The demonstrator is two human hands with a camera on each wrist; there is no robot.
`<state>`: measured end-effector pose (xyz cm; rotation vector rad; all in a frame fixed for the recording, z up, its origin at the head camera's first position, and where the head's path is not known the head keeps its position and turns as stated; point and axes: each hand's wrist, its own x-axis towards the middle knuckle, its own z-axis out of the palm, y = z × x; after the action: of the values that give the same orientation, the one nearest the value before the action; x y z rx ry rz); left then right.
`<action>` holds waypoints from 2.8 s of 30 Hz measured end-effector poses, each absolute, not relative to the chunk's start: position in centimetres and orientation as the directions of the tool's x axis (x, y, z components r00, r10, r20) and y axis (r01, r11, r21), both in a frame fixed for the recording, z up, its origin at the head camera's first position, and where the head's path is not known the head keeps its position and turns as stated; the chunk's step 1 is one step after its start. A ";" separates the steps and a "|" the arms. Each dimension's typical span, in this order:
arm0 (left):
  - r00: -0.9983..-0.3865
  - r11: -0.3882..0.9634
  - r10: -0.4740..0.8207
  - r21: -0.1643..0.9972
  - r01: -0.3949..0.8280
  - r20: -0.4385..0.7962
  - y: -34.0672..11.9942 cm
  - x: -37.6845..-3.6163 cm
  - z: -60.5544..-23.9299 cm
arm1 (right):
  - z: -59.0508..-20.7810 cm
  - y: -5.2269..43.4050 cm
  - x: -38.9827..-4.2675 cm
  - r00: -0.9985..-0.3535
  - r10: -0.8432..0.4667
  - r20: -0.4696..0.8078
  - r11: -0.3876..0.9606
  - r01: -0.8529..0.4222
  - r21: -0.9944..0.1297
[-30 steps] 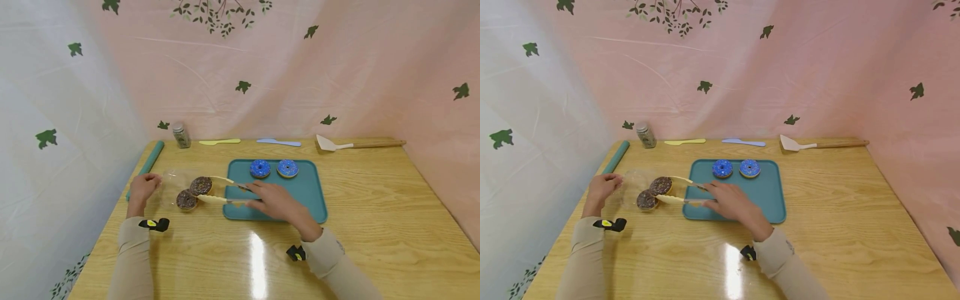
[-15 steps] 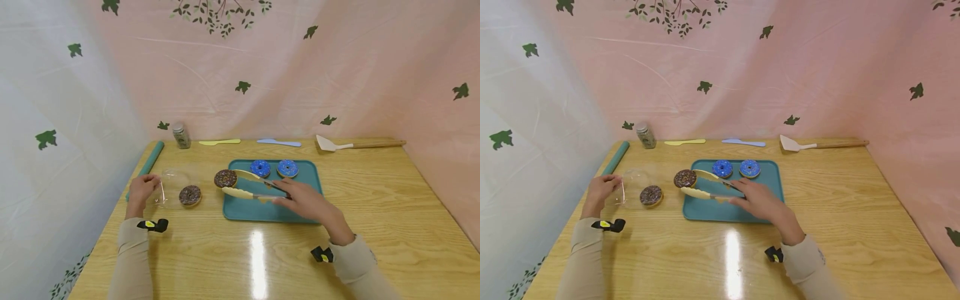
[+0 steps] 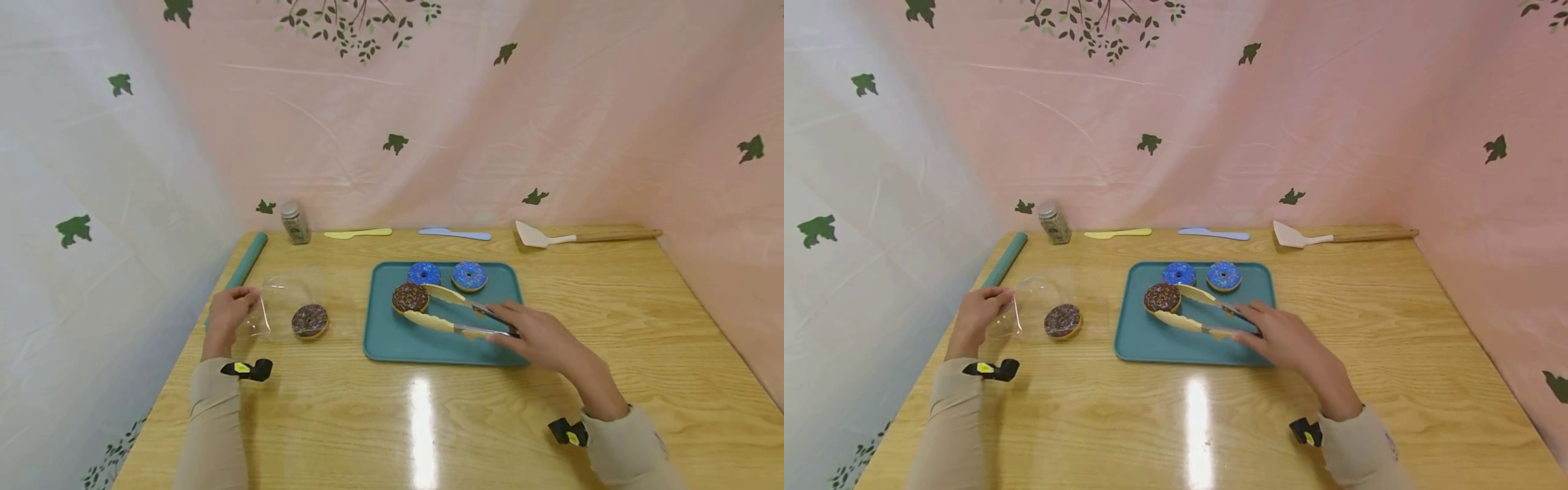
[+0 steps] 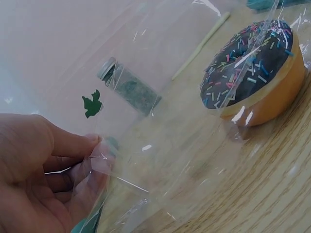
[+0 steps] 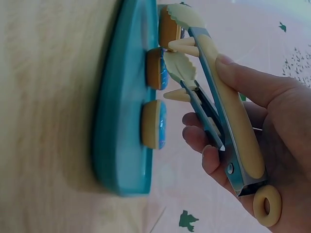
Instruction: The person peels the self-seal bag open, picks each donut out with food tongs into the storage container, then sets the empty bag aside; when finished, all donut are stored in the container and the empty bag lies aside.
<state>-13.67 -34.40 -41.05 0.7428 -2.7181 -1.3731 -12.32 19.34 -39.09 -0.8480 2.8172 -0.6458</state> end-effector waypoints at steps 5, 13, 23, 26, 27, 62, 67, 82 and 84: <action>-0.901 0.524 -0.391 0.760 -0.384 -0.186 -34.5 -13.7 -41.0 | -39.9 20.3 -11.6 -0.847 -0.531 -0.016 0.775 -0.479 -0.412; -0.920 0.519 -0.343 0.779 -0.353 -0.188 -34.6 -13.4 -40.9 | -40.4 20.9 -11.2 -0.855 -0.518 -0.031 0.785 -0.461 -0.414; -0.939 0.530 -0.289 0.786 -0.320 -0.187 -34.9 -13.3 -41.0 | -39.1 20.5 -11.4 -0.858 -0.512 -0.027 0.777 -0.450 -0.440; -0.942 0.549 -0.284 0.774 -0.314 -0.181 -34.9 -13.3 -41.0 | -38.7 19.7 -11.8 -0.845 -0.534 0.006 0.762 -0.485 -0.428; -0.942 0.555 -0.282 0.771 -0.314 -0.180 -34.9 -13.3 -41.0 | -38.5 19.2 -12.0 -0.840 -0.543 0.015 0.758 -0.498 -0.421; -0.946 0.557 -0.263 0.771 -0.309 -0.190 -35.0 -13.3 -41.2 | -38.5 4.3 -17.3 -0.602 -0.797 -0.058 0.583 -0.740 -0.335; -0.945 0.562 -0.266 0.766 -0.311 -0.189 -35.0 -13.3 -41.3 | -38.6 3.4 -17.5 -0.597 -0.799 -0.073 0.583 -0.739 -0.337; -0.949 0.553 -0.257 0.778 -0.298 -0.180 -35.3 -13.5 -41.7 | -39.2 2.9 -17.8 -0.573 -0.818 -0.055 0.556 -0.761 -0.334; -0.951 0.555 -0.255 0.779 -0.292 -0.175 -35.3 -13.5 -41.6 | -39.1 3.3 -17.7 -0.571 -0.820 -0.039 0.549 -0.765 -0.335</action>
<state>-13.51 -35.29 -41.62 0.4937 -2.8068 -1.4191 -17.75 3.29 -39.10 -1.3422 2.5929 -0.4210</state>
